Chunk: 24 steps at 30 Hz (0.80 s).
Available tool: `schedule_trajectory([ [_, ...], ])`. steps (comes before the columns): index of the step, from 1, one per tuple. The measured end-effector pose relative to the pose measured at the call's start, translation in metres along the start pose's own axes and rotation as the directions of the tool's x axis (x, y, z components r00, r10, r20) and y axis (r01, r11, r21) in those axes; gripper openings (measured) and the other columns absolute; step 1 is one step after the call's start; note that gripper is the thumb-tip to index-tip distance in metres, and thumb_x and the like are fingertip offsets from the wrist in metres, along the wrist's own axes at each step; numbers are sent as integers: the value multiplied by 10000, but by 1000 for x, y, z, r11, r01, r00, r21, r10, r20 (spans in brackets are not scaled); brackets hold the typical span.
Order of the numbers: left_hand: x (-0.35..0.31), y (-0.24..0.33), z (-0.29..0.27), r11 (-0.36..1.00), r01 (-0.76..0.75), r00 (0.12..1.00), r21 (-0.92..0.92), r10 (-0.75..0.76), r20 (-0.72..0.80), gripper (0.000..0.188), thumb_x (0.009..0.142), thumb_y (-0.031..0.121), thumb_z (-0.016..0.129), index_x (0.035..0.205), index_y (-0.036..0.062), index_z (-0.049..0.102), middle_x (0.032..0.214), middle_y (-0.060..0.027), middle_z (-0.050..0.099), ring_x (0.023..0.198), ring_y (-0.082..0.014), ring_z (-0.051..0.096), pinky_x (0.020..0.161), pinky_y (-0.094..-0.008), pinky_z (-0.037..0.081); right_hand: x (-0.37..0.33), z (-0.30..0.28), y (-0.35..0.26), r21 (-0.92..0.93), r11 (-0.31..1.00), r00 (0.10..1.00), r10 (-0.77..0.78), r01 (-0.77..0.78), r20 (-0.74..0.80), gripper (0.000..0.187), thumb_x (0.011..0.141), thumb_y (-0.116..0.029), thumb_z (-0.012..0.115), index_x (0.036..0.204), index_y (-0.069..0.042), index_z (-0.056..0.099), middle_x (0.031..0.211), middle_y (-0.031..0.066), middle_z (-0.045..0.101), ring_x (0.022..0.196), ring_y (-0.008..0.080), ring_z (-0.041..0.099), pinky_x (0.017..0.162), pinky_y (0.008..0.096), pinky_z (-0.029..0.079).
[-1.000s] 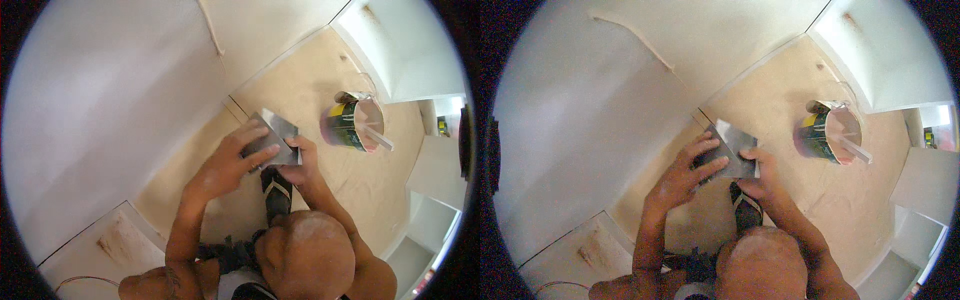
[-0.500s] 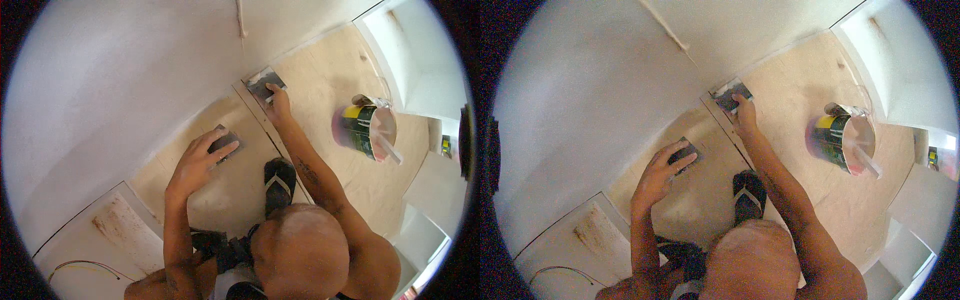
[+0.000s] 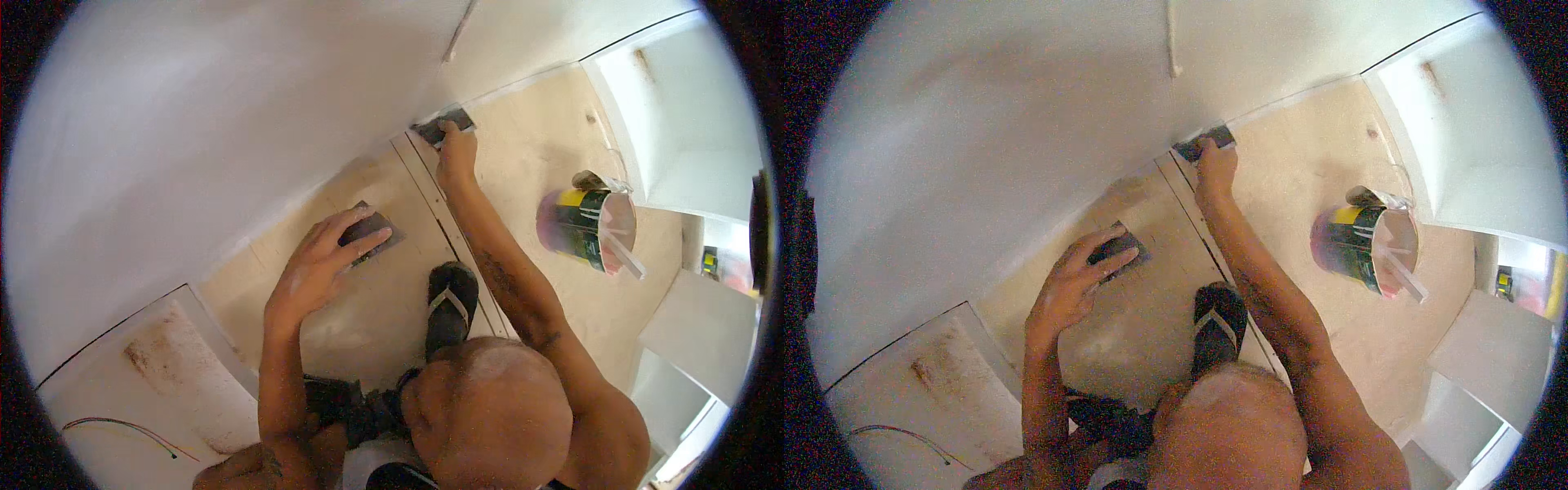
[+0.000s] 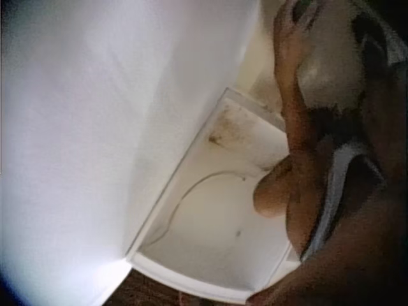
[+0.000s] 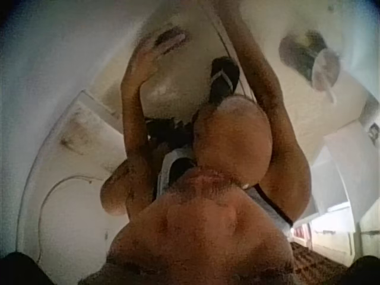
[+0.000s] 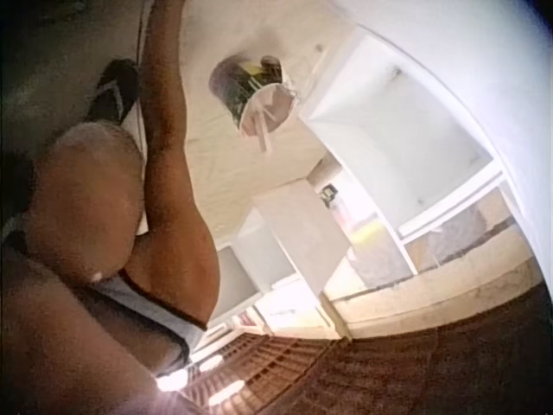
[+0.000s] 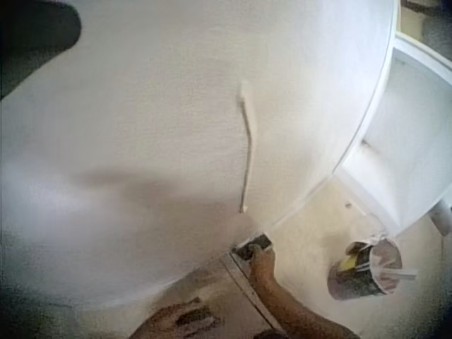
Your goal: The person is applying white putty to the wall using a putty knife.
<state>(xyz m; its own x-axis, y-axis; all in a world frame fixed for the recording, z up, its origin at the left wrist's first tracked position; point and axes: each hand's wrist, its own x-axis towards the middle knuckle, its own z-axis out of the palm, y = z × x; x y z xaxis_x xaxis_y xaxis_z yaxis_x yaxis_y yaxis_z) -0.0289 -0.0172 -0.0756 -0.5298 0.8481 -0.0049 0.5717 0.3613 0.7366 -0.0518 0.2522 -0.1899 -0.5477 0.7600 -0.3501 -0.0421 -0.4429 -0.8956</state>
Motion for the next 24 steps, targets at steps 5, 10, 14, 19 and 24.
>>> schedule_trajectory([
  [5, -7, -11, -1, 996, -85, 996, -40, 84, -36, 676, 677, -110, 547, 1253, 241, 577, 1355, -71, 467, 1224, -302, 461, 1022, -396, 398, -41, 28, -79, -98, 979, 983, -180, 182, 23, 34, 795, -75, 596, 796, -47, 575, 695, 11, 509, 591, 118, 430, 548, 274, 339],
  [10, 2, -22, -4, 980, -200, 980, 15, 200, 9, 677, 694, -123, 522, 1257, 249, 572, 1332, -80, 481, 1197, -304, 481, 1013, -398, 407, -81, 48, -169, -286, 781, 831, -510, 555, 220, 138, 837, -115, 577, 820, 19, 603, 636, 37, 507, 551, 122, 423, 516, 298, 336],
  [14, 8, -20, -12, 966, -254, 967, -47, 251, -51, 730, 632, -175, 452, 1235, 215, 582, 1357, -81, 472, 1242, -320, 455, 1065, -418, 372, -122, 77, -245, -471, 447, 627, -693, 760, 355, 325, 744, 86, 572, 1054, 7, 627, 862, 235, 640, 784, 373, 618, 697, 405, 479],
  [19, 10, -17, -16, 956, -288, 951, -52, 279, -132, 611, 688, -124, 513, 1203, 190, 612, 1295, -92, 510, 1190, -295, 494, 1017, -393, 413, -194, 129, -277, -540, 47, 335, -828, 840, 450, 227, 798, -137, 544, 972, -3, 601, 835, 123, 599, 779, 238, 559, 728, 320, 438],
  [24, 27, -19, -8, 950, -309, 945, -54, 300, -131, 603, 697, -117, 495, 1215, 172, 602, 1300, -103, 503, 1199, -304, 487, 1028, -402, 402, -194, 104, -298, -578, -754, 123, -571, 311, 811, 459, 696, 119, 526, 1095, -78, 636, 1002, 167, 658, 890, 383, 602, 804, 384, 475],
])
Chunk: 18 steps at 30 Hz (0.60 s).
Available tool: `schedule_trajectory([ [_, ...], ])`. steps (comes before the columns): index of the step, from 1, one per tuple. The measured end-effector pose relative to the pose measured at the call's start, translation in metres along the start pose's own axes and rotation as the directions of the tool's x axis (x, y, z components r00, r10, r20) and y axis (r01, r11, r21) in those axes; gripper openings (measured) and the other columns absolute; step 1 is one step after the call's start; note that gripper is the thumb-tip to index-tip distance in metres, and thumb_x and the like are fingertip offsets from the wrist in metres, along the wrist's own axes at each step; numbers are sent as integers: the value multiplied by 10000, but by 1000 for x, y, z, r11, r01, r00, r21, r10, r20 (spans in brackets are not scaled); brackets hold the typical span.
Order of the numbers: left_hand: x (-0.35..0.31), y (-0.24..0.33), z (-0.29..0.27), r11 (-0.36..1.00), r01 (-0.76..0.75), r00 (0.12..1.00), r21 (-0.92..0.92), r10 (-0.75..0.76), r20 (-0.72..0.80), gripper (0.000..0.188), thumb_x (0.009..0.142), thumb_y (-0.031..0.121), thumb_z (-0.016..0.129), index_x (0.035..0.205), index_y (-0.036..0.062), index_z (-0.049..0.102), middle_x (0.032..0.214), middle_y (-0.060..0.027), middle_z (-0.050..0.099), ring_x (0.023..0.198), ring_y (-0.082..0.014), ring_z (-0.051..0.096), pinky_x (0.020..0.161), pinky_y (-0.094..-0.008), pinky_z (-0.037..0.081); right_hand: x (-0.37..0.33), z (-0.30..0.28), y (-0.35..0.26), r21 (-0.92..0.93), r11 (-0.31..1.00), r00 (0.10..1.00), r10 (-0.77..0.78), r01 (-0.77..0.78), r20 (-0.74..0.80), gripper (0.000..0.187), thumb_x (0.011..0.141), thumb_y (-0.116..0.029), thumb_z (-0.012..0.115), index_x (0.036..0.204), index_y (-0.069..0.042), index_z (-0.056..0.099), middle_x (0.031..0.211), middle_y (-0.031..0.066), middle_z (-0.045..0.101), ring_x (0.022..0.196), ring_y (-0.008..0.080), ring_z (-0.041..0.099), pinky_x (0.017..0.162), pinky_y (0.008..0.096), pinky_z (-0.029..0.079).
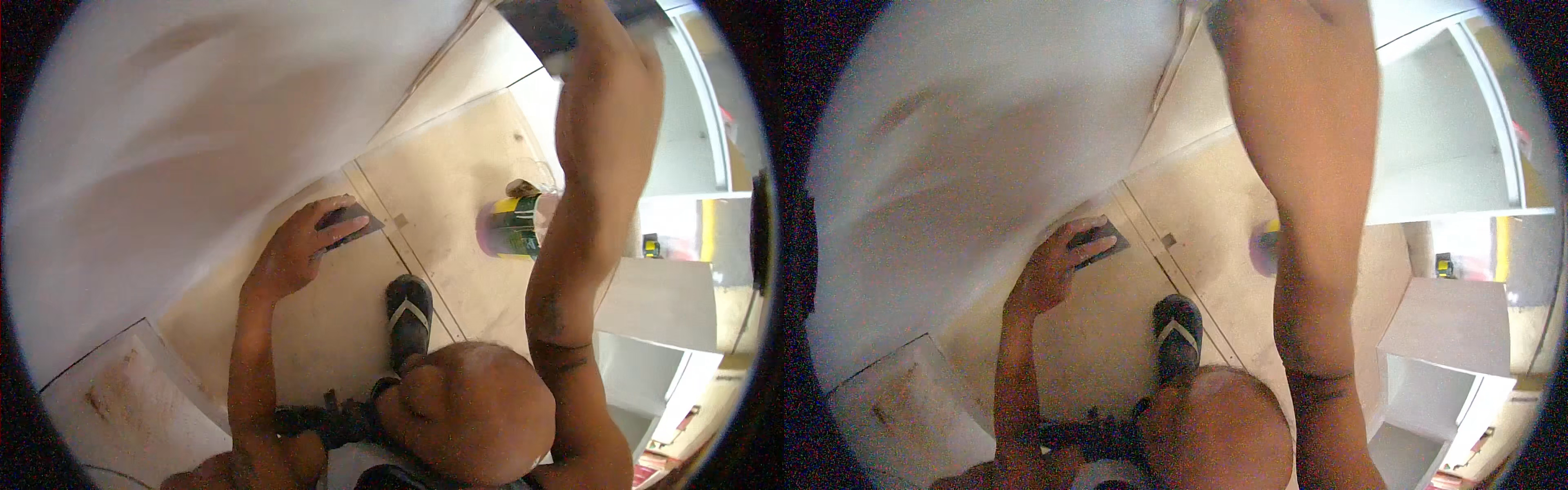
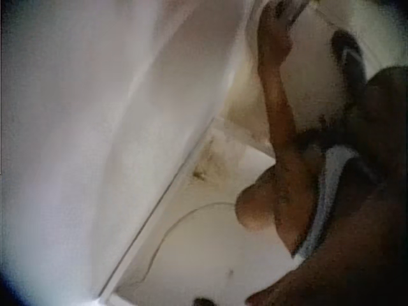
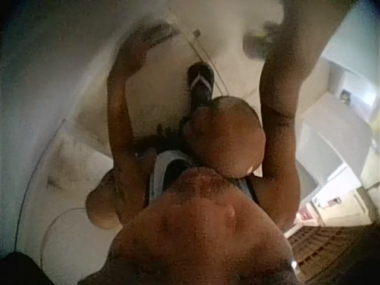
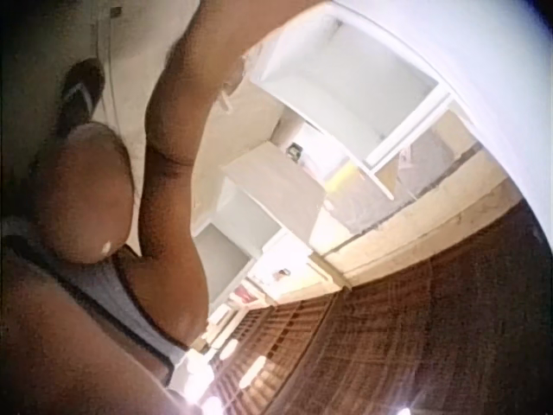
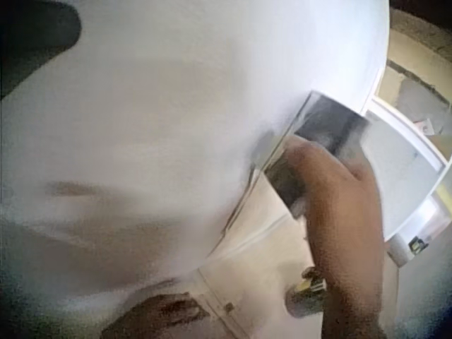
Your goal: The person is applying white putty to the wall using a putty knife.
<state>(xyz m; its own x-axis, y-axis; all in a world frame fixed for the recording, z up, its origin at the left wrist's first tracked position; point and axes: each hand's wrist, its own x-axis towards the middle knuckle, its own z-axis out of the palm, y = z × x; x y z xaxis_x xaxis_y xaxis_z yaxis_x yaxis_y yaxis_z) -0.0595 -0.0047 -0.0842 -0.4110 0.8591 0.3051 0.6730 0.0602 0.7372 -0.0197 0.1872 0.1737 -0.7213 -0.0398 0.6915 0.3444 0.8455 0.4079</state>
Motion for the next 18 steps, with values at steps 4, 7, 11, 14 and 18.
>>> schedule_trajectory([
  [4, -3, -2, 3, 997, 78, 997, 18, -78, 2, 614, 683, -121, 496, 1216, 164, 603, 1293, -106, 508, 1205, -316, 481, 1033, -410, 395, -61, 44, 27, 800, 333, 763, 606, -498, 222, 355, 822, 14, 528, 1125, -119, 655, 940, 79, 685, 723, 182, 585, 688, 292, 477],
  [7, -11, 0, 7, 979, 199, 978, 53, -202, 57, 621, 678, -122, 499, 1216, 170, 607, 1302, -105, 506, 1220, -313, 472, 1038, -409, 389, -141, 123, 22, 710, -387, 447, 576, -588, 684, 222, 834, -127, 612, 1019, -3, 614, 1036, 73, 609, 848, 188, 602, 803, 307, 504],
  [11, -20, 5, 16, 949, 315, 947, -35, -311, 75, 647, 668, -132, 483, 1221, 179, 607, 1326, -103, 494, 1238, -308, 462, 1048, -404, 376, -244, 215, -49, 102, -900, 72, 79, -424, 994, 268, 810, -43, 590, 1065, 2, 521, 990, 114, 604, 895, 259, 610, 816, 368, 534],
  [14, -24, 10, 22, 929, 364, 930, -69, -360, 70, 608, 710, -82, 480, 1232, 204, 601, 1327, -98, 496, 1232, -316, 475, 1058, -404, 359, -278, 249, -90, -23, -926, 18, -32, -376, 999, 257, 834, -72, 570, 1067, 18, 511, 973, 118, 597, 853, 251, 606, 758, 358, 534],
  [18, -28, 14, 23, 910, 403, 915, -101, -401, 43, 677, 654, -126, 438, 1229, 189, 606, 1326, -113, 498, 1241, -320, 471, 1062, -413, 351, -286, 268, -112, -37, -846, -29, -26, -532, 999, 182, 843, -110, 569, 988, -2, 546, 898, 98, 615, 779, 206, 612, 643, 327, 503],
])
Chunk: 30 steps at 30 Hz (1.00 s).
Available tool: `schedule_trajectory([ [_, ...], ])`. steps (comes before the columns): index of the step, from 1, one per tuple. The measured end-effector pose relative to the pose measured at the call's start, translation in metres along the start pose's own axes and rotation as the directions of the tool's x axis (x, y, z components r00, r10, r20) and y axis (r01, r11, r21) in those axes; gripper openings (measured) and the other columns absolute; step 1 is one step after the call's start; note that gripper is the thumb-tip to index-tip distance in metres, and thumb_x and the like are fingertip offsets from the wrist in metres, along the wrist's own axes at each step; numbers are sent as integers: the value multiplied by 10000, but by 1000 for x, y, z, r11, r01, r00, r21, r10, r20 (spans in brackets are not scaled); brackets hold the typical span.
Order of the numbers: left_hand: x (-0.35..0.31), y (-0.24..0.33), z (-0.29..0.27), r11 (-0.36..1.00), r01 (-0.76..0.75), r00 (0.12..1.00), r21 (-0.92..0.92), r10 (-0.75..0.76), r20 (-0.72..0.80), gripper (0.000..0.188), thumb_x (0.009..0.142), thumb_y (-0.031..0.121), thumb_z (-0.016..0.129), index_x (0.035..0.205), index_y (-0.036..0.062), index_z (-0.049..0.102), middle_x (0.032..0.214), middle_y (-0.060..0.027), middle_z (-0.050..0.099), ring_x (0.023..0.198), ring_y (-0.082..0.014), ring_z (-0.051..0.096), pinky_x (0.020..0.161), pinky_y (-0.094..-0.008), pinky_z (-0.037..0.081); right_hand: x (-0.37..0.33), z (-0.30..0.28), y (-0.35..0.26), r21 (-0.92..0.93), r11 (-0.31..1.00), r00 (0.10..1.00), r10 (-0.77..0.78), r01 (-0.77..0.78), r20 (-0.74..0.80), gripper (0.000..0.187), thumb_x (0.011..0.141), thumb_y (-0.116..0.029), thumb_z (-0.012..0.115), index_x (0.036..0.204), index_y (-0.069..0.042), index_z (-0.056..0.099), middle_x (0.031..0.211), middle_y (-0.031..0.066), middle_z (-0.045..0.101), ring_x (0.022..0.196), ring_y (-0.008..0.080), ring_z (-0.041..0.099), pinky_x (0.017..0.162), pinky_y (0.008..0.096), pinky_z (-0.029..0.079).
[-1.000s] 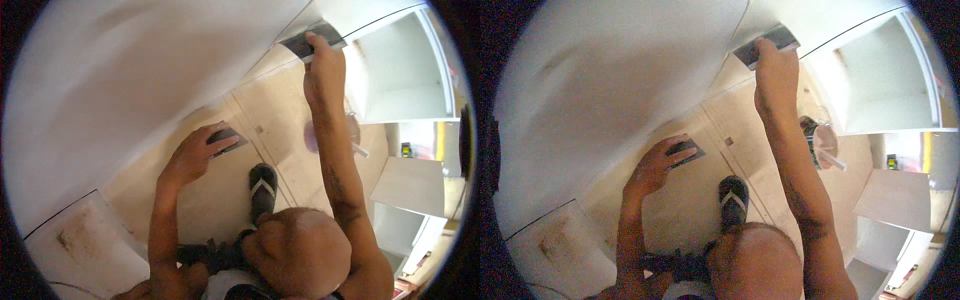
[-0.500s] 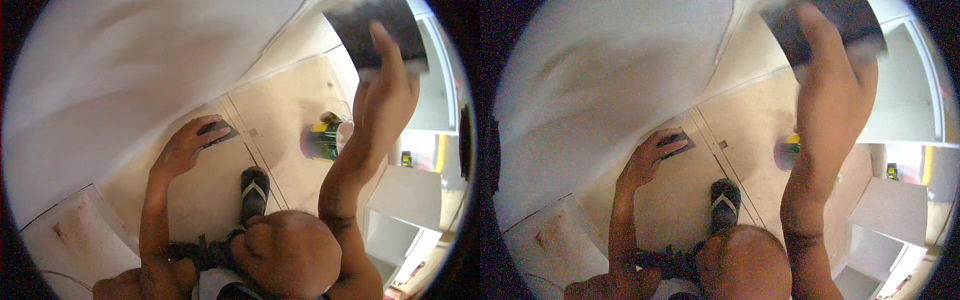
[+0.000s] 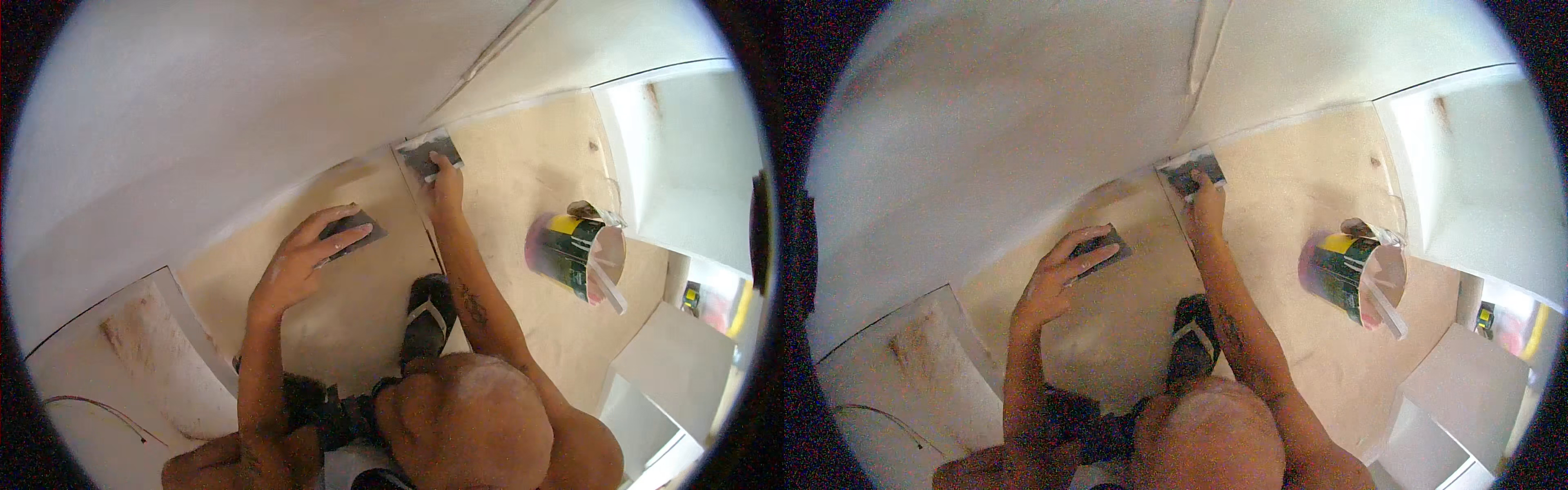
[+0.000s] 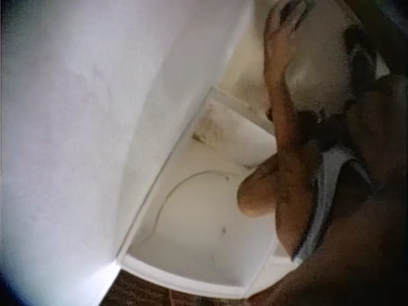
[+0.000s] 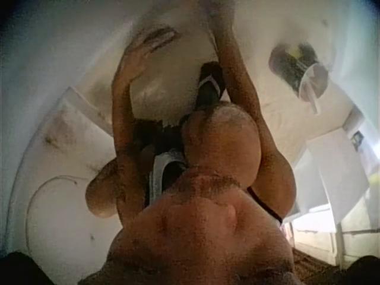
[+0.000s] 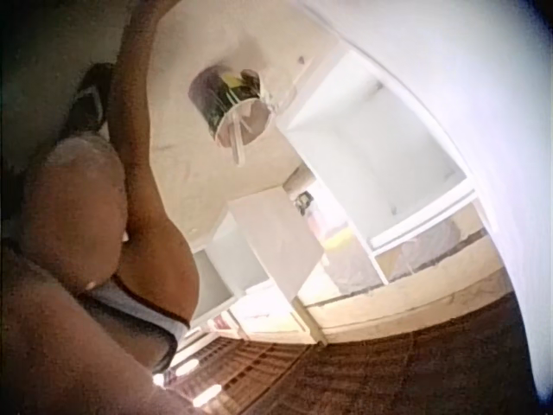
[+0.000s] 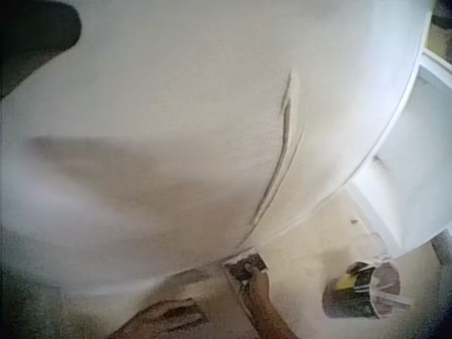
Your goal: The person is applying white putty to the wall using a putty knife.
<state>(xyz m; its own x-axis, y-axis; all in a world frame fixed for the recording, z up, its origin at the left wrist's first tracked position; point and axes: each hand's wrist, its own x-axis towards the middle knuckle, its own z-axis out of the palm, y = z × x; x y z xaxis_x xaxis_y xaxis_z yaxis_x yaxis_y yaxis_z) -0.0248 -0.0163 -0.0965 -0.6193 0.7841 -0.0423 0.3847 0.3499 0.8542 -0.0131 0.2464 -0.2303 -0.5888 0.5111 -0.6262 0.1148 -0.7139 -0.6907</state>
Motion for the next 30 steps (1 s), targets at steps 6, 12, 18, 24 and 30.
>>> schedule_trajectory([
  [6, -5, -2, -2, 999, -43, 998, -28, 42, -48, 724, 625, -158, 422, 1234, 190, 602, 1325, -119, 500, 1247, -324, 466, 1065, -407, 350, 8, 17, 5, -106, 987, 992, -125, 122, -15, 136, 826, -122, 598, 906, -17, 565, 835, 74, 608, 712, 173, 590, 593, 290, 465],
  [12, -13, -9, -9, 994, -113, 992, -6, 112, -64, 685, 649, -150, 449, 1237, 172, 589, 1318, -110, 499, 1230, -322, 473, 1049, -401, 372, -32, 51, -43, -105, 958, 963, -269, 266, -17, 101, 832, -93, 592, 891, -18, 559, 844, 78, 591, 722, 166, 584, 580, 280, 466],
  [18, 0, -24, -12, 974, -227, 973, -24, 226, -41, 675, 664, -165, 467, 1239, 170, 580, 1289, -82, 510, 1203, -293, 490, 1015, -374, 418, -126, 101, -137, -126, 859, 868, -489, 497, 90, 162, 836, -46, 579, 965, 44, 540, 913, 107, 597, 838, 209, 607, 767, 308, 514],
  [24, 17, -26, -19, 926, -346, 938, -150, 338, -81, 658, 698, -180, 441, 1244, 162, 577, 1284, -67, 514, 1204, -263, 492, 1018, -352, 416, -207, 143, -207, -647, -34, 354, -815, 762, 459, 220, 792, 2, 579, 1003, 43, 627, 816, 181, 651, 701, 272, 610, 647, 353, 467],
  [30, 24, -10, -22, 827, -443, 891, -346, 366, -267, 540, 772, -53, 480, 1287, 100, 529, 1267, -90, 530, 1179, -275, 511, 1046, -379, 375, -262, 176, -221, -573, -701, -24, -641, 423, 767, 348, 715, 129, 562, 1035, 13, 639, 883, 195, 672, 833, 339, 638, 755, 362, 485],
])
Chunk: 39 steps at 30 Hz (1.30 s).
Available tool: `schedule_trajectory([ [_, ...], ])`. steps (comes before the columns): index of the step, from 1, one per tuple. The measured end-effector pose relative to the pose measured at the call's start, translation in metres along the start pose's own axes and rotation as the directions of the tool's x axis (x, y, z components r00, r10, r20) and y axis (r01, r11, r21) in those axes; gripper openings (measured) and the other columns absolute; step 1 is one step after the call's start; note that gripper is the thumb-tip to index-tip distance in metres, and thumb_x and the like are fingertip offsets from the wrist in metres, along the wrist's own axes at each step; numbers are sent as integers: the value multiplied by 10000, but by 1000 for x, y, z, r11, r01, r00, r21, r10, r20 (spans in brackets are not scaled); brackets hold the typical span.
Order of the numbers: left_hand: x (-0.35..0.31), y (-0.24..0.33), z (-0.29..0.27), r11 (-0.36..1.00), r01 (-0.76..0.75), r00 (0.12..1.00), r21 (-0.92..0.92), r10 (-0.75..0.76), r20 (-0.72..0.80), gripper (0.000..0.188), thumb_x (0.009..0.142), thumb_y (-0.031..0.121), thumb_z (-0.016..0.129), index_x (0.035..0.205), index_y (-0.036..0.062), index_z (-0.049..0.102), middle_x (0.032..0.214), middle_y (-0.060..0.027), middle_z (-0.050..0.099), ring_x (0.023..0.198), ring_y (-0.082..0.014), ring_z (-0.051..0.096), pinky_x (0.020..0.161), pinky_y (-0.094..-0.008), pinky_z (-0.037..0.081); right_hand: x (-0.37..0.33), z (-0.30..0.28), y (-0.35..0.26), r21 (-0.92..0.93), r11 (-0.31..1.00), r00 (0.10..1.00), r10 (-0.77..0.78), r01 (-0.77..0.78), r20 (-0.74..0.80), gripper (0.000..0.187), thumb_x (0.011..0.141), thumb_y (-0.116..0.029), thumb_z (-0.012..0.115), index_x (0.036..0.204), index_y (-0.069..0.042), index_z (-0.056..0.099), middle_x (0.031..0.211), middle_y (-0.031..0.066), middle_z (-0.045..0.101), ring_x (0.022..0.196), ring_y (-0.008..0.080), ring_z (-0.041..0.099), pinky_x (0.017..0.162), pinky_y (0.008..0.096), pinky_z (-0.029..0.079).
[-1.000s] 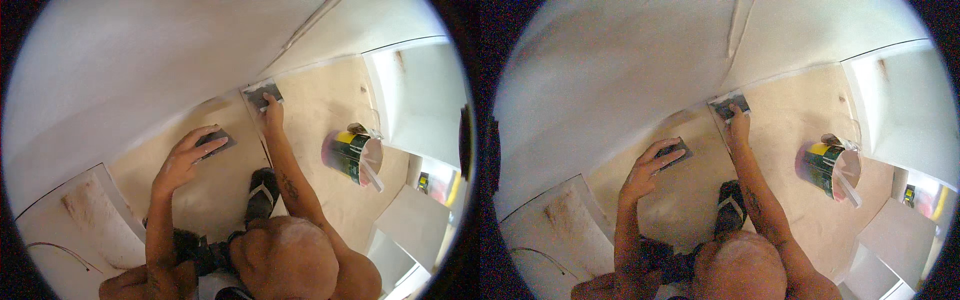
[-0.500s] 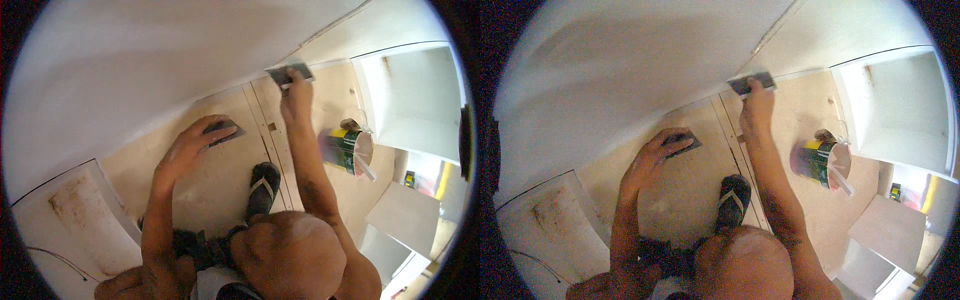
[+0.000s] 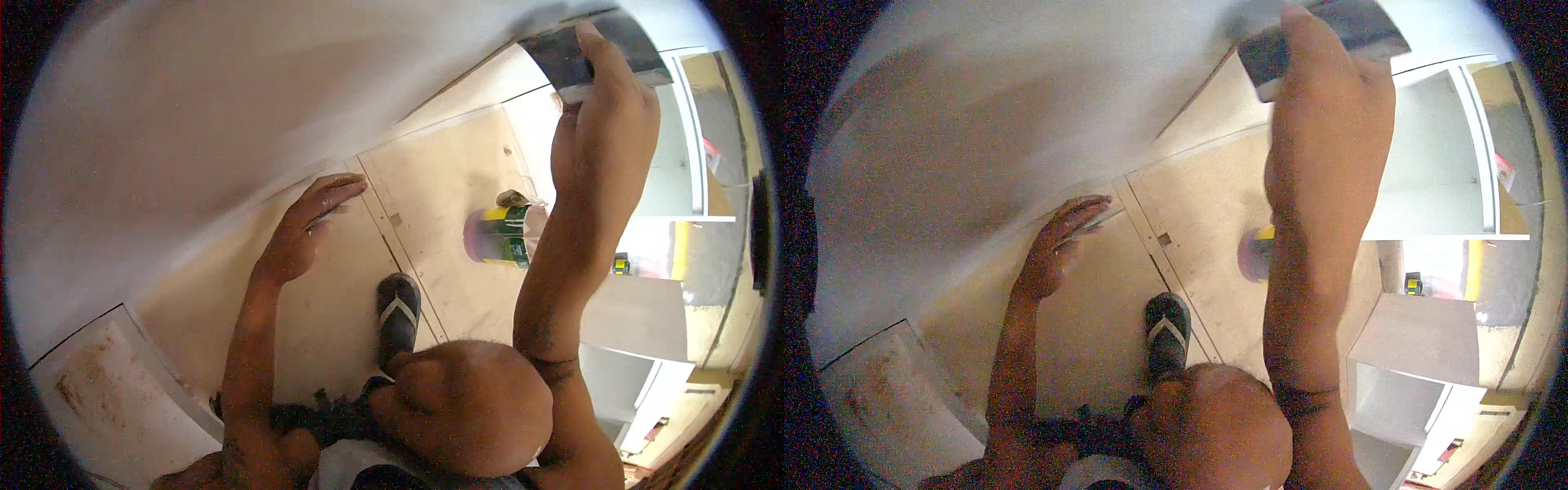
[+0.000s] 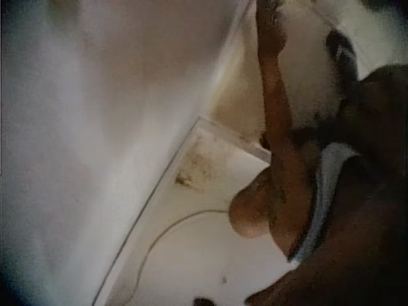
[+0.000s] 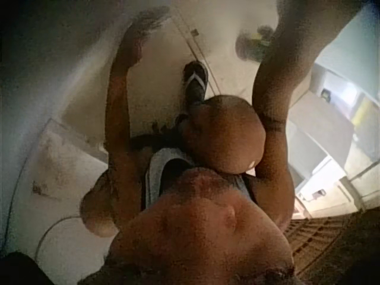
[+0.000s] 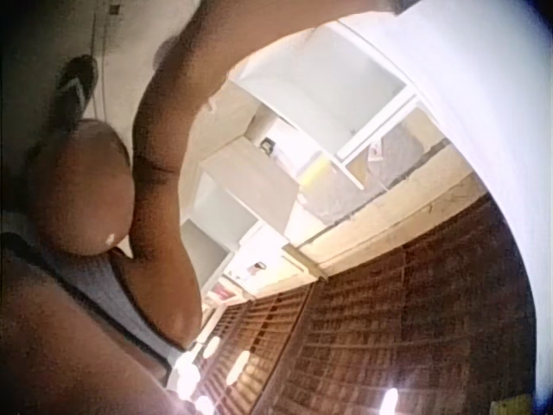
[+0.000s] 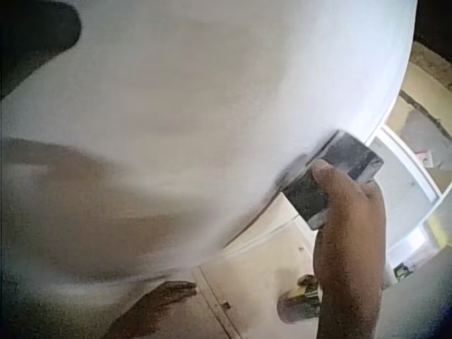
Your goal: The person is applying white putty to the wall using a putty knife.
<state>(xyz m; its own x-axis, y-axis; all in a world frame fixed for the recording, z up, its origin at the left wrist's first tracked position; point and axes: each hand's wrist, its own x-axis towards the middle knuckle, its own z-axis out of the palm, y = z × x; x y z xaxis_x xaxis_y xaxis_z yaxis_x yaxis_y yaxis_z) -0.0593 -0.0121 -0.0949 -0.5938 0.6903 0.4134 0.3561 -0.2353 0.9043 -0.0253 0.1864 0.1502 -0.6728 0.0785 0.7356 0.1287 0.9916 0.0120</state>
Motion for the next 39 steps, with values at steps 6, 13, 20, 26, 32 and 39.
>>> schedule_trajectory([
  [6, 16, 35, 21, 367, 337, 850, -867, -514, 113, 420, 908, 165, 513, 1311, 56, 471, 1119, -119, 597, 1038, -245, 586, 972, -392, 427, -20, -22, -22, 41, 996, 990, -68, 74, -127, 359, 748, 76, 589, 1063, -77, 670, 931, 91, 700, 779, 186, 627, 734, 297, 460],
  [13, 58, 75, 54, 117, 134, 769, -984, -639, 28, 357, 904, 357, 542, 1110, 66, 555, 953, -104, 645, 820, -234, 655, 698, -389, 547, -78, -24, -10, 874, 461, 985, -148, 150, -91, 220, 741, -50, 670, 959, -53, 644, 890, 81, 652, 792, 223, 629, 737, 342, 502],
  [20, 60, 82, 67, 284, 239, 796, -928, -605, 20, 388, 914, 352, 536, 1172, 63, 538, 1035, -59, 617, 943, -180, 625, 811, -376, 525, -141, 38, 56, 606, 750, 924, 21, -267, 381, 382, 705, 44, 576, 1076, -44, 544, 1097, 155, 517, 1039, 315, 522, 937, 361, 411],
  [26, 60, 80, 64, 838, -4, 971, -546, -128, -203, 345, 900, 197, 550, 1227, 91, 518, 1241, -133, 558, 1193, -339, 510, 1021, -416, 399, -173, 8, 57, 659, -644, 303, 586, -389, 752, 320, 805, 25, 536, 1124, 4, 549, 1075, 104, 593, 1014, 274, 579, 923, 374, 454],
  [32, 47, 66, 50, 897, -220, 928, 382, 73, 365, 770, 627, -103, 595, 1319, 220, 494, 1403, -113, 411, 1337, -348, 346, 1056, -466, 343, -197, 23, 54, 85, -917, 228, -6, -389, 974, 322, 802, -138, 554, 1088, 12, 561, 957, 118, 645, 769, 196, 651, 573, 315, 545],
  [39, -21, 36, 41, 719, -63, 746, 692, -427, 512, 713, 684, -87, 568, 1309, 252, 509, 1346, -78, 468, 1296, -309, 392, 1019, -448, 364, -255, 97, 79, 158, -896, 77, 138, -416, 987, 261, 802, -98, 576, 1045, -4, 559, 865, 109, 643, 683, 203, 639, 496, 271, 538],
])
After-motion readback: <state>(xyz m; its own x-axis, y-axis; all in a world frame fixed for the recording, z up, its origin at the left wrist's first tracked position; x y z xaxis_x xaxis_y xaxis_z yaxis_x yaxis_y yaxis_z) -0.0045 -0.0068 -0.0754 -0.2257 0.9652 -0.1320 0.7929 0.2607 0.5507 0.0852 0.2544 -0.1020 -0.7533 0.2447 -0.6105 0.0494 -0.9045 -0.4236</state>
